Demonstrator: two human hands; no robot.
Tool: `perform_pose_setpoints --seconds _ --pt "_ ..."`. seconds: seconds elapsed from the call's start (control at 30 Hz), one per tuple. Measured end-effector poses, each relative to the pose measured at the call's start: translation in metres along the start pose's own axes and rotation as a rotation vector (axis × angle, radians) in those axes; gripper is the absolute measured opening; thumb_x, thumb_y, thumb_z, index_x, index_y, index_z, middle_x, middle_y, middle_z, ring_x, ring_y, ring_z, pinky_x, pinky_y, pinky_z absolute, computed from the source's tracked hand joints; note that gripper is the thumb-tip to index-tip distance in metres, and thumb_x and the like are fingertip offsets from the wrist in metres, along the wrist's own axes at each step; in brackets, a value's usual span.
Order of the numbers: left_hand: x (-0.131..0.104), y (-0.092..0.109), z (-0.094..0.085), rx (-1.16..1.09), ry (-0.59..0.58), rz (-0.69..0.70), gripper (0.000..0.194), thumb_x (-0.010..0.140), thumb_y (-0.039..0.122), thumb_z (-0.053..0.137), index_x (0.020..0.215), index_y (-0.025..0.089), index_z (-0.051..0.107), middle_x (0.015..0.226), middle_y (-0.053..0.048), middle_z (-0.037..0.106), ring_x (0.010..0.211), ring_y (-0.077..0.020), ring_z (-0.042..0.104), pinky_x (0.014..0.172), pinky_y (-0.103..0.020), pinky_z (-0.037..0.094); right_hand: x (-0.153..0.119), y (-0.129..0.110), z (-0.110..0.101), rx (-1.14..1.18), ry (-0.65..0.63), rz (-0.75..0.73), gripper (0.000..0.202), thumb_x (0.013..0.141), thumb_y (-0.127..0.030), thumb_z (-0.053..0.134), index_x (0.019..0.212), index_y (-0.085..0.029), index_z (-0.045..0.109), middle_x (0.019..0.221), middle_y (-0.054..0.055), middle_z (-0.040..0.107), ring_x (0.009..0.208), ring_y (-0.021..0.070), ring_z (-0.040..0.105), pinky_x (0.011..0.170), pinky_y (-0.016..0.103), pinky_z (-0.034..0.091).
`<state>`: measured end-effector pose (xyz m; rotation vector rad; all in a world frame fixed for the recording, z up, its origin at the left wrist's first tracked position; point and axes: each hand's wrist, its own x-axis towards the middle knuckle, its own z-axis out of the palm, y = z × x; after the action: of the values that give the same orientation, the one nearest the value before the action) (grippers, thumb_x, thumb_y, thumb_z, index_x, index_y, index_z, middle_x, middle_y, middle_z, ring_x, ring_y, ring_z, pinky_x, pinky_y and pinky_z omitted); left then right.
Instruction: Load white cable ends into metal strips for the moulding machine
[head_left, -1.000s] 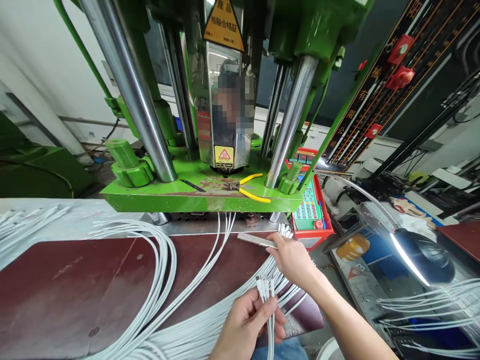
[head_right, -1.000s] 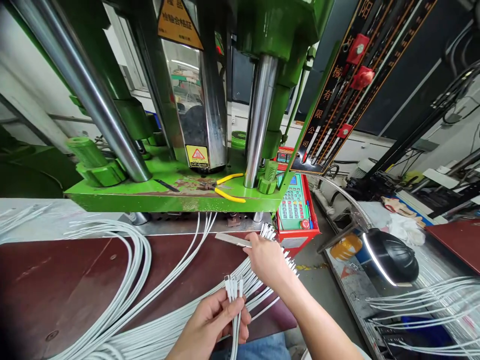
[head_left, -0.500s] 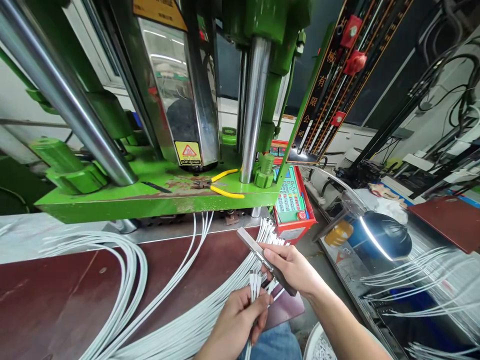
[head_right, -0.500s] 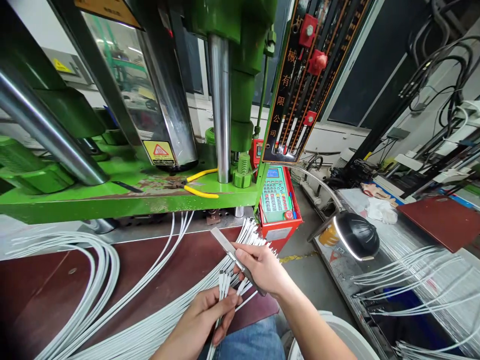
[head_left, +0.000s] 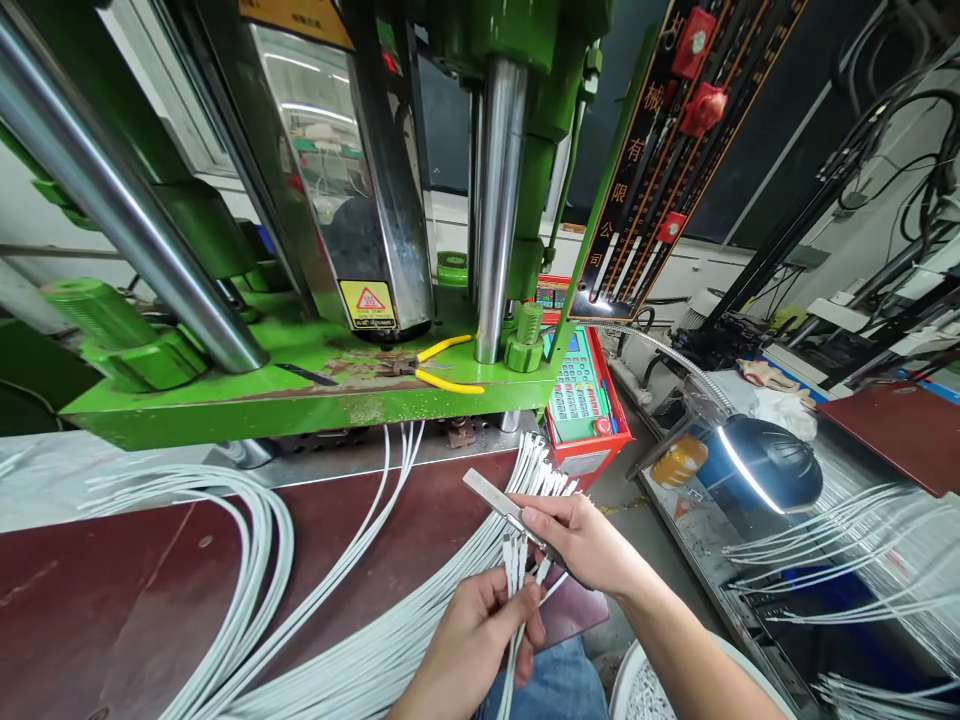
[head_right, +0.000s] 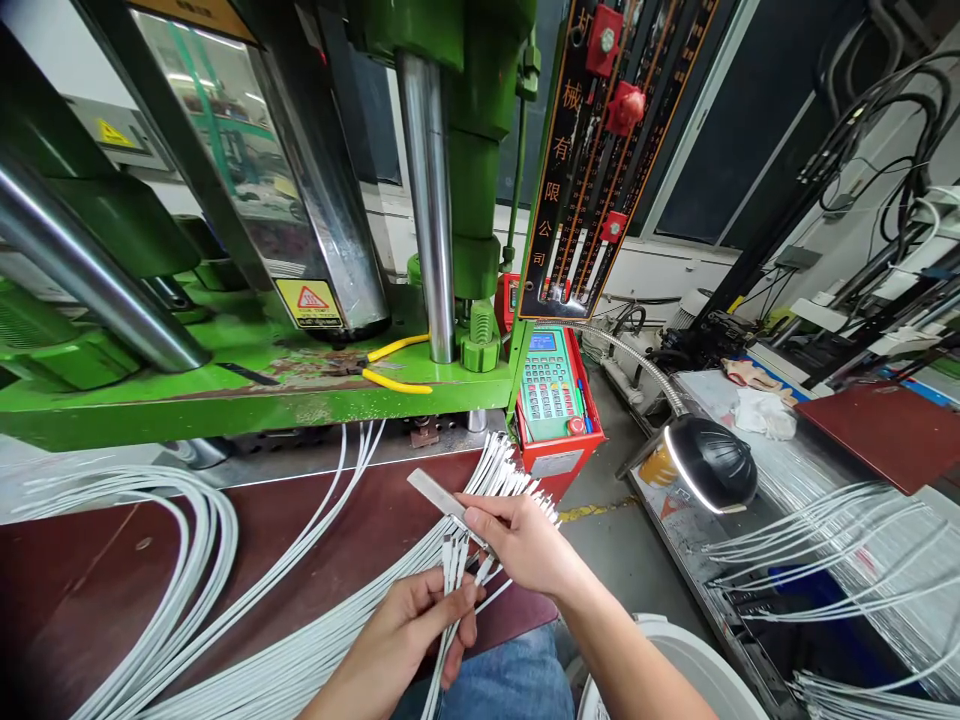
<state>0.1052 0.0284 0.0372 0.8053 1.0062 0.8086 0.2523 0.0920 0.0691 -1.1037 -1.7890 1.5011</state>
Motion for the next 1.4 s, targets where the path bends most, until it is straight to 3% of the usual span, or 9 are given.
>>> perform_pose_setpoints --seconds 0.2,0.43,0.53,0.7,0.87,1.03,1.17,1.4 --pt "-0.003 0.009 -0.003 -0.184 0.042 -0.035 0.033 0.071 0.047 0.067 0.071 0.017 0.055 0.066 0.000 0.059 0.054 -0.0122 0.052 0.052 -0.025 0.042 0.000 0.006 -0.009 0.034 -0.004 0.018 0.043 0.093 -0.047 0.050 0.124 -0.019 0.062 0.065 -0.001 0.054 0.058 0.0116 0.044 0.055 0.023 0.036" --pt "-0.003 0.001 -0.005 0.030 0.083 0.027 0.035 0.077 0.048 0.060 0.063 0.017 0.050 0.051 0.004 0.046 0.042 -0.0078 0.039 0.041 -0.021 0.031 0.000 0.002 -0.012 0.036 -0.010 0.006 0.042 0.094 -0.047 0.049 0.124 -0.020 0.062 0.063 -0.002 0.053 0.055 0.0107 0.043 0.055 0.023 0.036" --pt "-0.001 -0.003 -0.005 0.075 0.117 0.030 0.033 0.077 0.047 0.059 0.065 0.018 0.049 0.054 0.004 0.047 0.041 -0.0072 0.038 0.039 -0.020 0.029 -0.001 0.000 -0.013 -0.007 -0.015 0.022 0.042 0.093 -0.047 0.049 0.123 -0.021 0.063 0.068 -0.001 0.059 0.057 0.0118 0.046 0.058 0.024 0.040" --pt "0.000 -0.002 -0.004 0.123 0.141 0.010 0.032 0.075 0.047 0.057 0.065 0.018 0.047 0.053 0.005 0.047 0.040 -0.0073 0.038 0.038 -0.020 0.030 -0.002 -0.002 -0.011 -0.078 0.005 0.016 0.041 0.092 -0.046 0.050 0.123 -0.021 0.063 0.091 0.002 0.069 0.078 0.0180 0.056 0.074 0.029 0.045" --pt "0.000 0.000 -0.005 0.163 0.151 -0.017 0.029 0.073 0.044 0.058 0.066 0.018 0.048 0.052 0.005 0.048 0.039 -0.0069 0.038 0.038 -0.020 0.030 -0.002 -0.001 -0.010 -0.098 -0.016 0.024 0.043 0.093 -0.046 0.049 0.125 -0.020 0.061 0.088 0.001 0.069 0.075 0.0179 0.057 0.071 0.029 0.046" --pt "0.002 0.001 -0.004 0.118 0.172 -0.022 0.031 0.076 0.046 0.058 0.065 0.019 0.047 0.052 0.005 0.048 0.040 -0.0065 0.036 0.039 -0.019 0.029 -0.003 -0.006 -0.009 -0.128 0.008 -0.014 0.042 0.094 -0.045 0.047 0.125 -0.020 0.061 0.098 0.002 0.069 0.085 0.0211 0.059 0.078 0.031 0.046" --pt "0.003 0.001 -0.003 0.104 0.147 -0.016 0.035 0.074 0.050 0.061 0.066 0.018 0.050 0.054 0.004 0.050 0.039 -0.0077 0.039 0.038 -0.021 0.030 -0.003 -0.009 -0.010 -0.152 -0.021 -0.010 0.041 0.095 -0.045 0.045 0.125 -0.022 0.061 0.087 -0.001 0.069 0.076 0.0182 0.058 0.071 0.029 0.046" --pt "-0.004 0.015 -0.009 -0.073 0.129 -0.007 0.034 0.072 0.048 0.067 0.071 0.015 0.061 0.068 -0.002 0.060 0.064 -0.0128 0.052 0.063 -0.024 0.044 -0.004 0.000 -0.019 -0.122 -0.025 0.006 0.040 0.094 -0.044 0.048 0.125 -0.022 0.061 0.090 0.000 0.070 0.077 0.0188 0.059 0.073 0.029 0.046"
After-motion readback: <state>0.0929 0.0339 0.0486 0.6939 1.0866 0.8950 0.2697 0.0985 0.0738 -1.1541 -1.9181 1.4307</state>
